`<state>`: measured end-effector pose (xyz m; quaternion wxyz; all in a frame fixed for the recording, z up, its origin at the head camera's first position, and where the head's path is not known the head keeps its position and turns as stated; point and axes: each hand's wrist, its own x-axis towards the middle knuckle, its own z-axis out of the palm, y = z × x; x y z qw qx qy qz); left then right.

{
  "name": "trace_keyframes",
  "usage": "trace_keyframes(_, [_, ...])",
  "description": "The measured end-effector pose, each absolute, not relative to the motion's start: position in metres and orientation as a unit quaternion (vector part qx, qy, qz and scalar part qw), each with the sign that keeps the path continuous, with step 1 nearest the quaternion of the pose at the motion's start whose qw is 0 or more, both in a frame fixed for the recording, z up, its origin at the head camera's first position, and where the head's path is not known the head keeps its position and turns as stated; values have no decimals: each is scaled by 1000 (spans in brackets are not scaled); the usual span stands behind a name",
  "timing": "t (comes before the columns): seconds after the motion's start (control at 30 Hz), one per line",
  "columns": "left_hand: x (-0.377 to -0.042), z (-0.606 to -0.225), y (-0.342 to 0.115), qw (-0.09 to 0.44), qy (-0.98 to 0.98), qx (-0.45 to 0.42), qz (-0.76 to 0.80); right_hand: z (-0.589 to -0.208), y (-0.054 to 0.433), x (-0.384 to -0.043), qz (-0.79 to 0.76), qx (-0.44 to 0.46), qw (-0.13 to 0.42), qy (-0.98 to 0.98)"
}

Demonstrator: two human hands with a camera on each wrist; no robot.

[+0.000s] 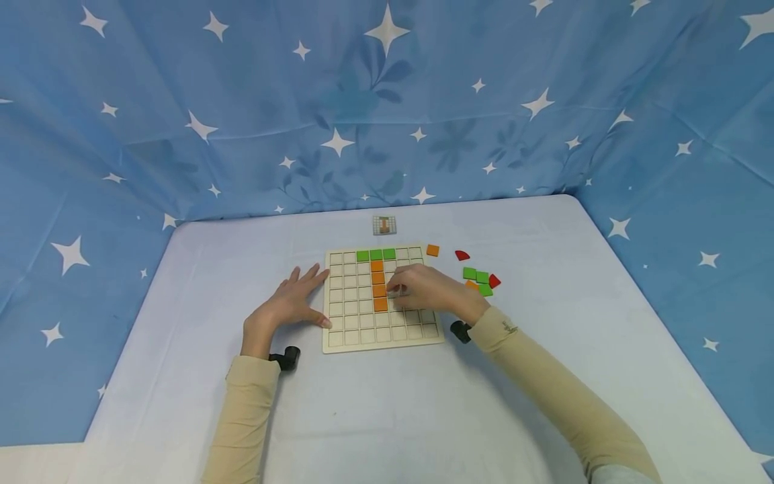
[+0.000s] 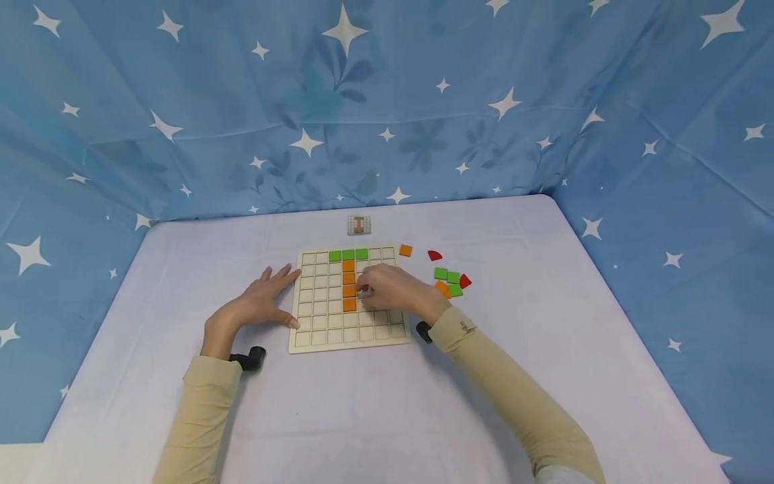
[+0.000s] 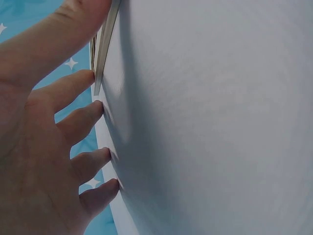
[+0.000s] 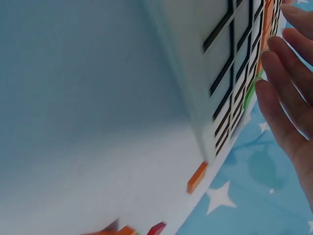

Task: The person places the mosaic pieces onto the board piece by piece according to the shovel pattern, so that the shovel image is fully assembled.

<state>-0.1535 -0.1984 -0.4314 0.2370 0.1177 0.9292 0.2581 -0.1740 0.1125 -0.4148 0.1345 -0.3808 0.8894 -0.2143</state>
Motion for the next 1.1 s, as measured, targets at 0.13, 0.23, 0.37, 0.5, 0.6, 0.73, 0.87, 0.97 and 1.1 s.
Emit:
trace_keyframes(0.13, [-153, -432, -198, 236, 929, 120, 259, -415, 123, -178, -237, -354, 133, 895])
trace_keyframes(0.23, [-153, -432, -199, 235, 929, 122, 260, -417, 131, -182, -263, -336, 123, 896])
trace_keyframes(0.37, [-152, -432, -199, 234, 929, 126, 259, -421, 143, -189, -296, -325, 101, 893])
trace_keyframes(0.5, [-153, -433, -199, 235, 928, 125, 260, -425, 152, -196, -312, -284, 100, 901])
trace_keyframes(0.6, [-153, -433, -198, 236, 927, 124, 262, -427, 159, -202, -317, -243, 100, 911])
trace_keyframes(0.73, [-153, -433, -199, 236, 928, 125, 261, -429, 164, -211, -326, -204, 94, 918])
trace_keyframes(0.87, [-153, -432, -199, 236, 929, 122, 259, -430, 165, -218, -344, -164, 94, 920])
trace_keyframes(0.97, [-153, -432, -199, 236, 929, 119, 259, -431, 166, -222, -355, -128, 89, 922])
trace_keyframes(1.1, [-154, -433, -199, 240, 929, 117, 258, -432, 166, -226, -354, -93, 83, 927])
